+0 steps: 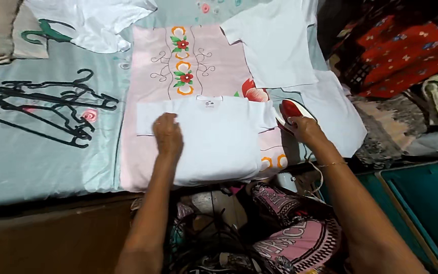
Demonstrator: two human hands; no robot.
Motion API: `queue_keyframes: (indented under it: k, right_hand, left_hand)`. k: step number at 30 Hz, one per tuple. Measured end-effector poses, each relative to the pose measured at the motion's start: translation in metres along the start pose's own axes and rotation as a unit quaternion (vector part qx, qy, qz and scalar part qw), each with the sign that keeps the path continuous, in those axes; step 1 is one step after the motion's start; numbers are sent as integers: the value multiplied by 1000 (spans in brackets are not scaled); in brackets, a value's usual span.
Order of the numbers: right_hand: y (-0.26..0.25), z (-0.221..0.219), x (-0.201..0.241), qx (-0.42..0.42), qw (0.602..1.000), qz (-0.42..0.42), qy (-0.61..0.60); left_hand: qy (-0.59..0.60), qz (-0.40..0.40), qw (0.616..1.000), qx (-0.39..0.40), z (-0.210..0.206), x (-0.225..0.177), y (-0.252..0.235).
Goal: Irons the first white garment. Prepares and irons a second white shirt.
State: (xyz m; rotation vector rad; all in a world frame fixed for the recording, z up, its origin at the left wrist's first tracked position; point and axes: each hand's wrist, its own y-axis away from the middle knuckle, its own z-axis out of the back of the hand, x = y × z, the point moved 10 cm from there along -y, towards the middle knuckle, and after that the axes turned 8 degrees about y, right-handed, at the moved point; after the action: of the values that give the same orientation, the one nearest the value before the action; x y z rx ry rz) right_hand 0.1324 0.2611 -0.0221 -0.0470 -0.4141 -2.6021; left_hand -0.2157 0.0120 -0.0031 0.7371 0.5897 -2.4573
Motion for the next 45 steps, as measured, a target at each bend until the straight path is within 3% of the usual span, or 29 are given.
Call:
queue_keyframes:
  k: [4,7,9,15,18,20,24,28,38,45]
  right_hand:
    - [-9,-39,19,29,997,-35,61]
    - [-9,-38,25,-3,996,-63,69]
    - [-17,-25,16,-23,996,-64,55]
    - [-10,50,3,-68,995,-38,-66]
    - [8,72,35,-86,981,23,-175]
    - [26,76,83,-78,970,71,-219]
    - [42,40,201,-3,958,174,-227]
    - [23,-20,270,47,960,173,-215]
    - [-88,-10,338,-26,967,139,-211]
    - [-75,-14,345,11,958,165,-235]
  left_hand:
    - [-18,-132,989,61,-60,-40,41]
    - [-10,-103,979,173,-77,-25,67]
    - [-1,-85,979,183,-65,-11,73]
    - [-29,-20,998,56,-2,51,60]
    - [-48,17,998,-27,34,84,44]
    - [-50,36,996,-60,46,107,35]
    - [15,110,991,-76,57,142,32]
    - [30,82,988,-126,57,142,39]
    - [53,56,983,-164,57,144,41]
    - [81,128,979,-138,56,151,33]
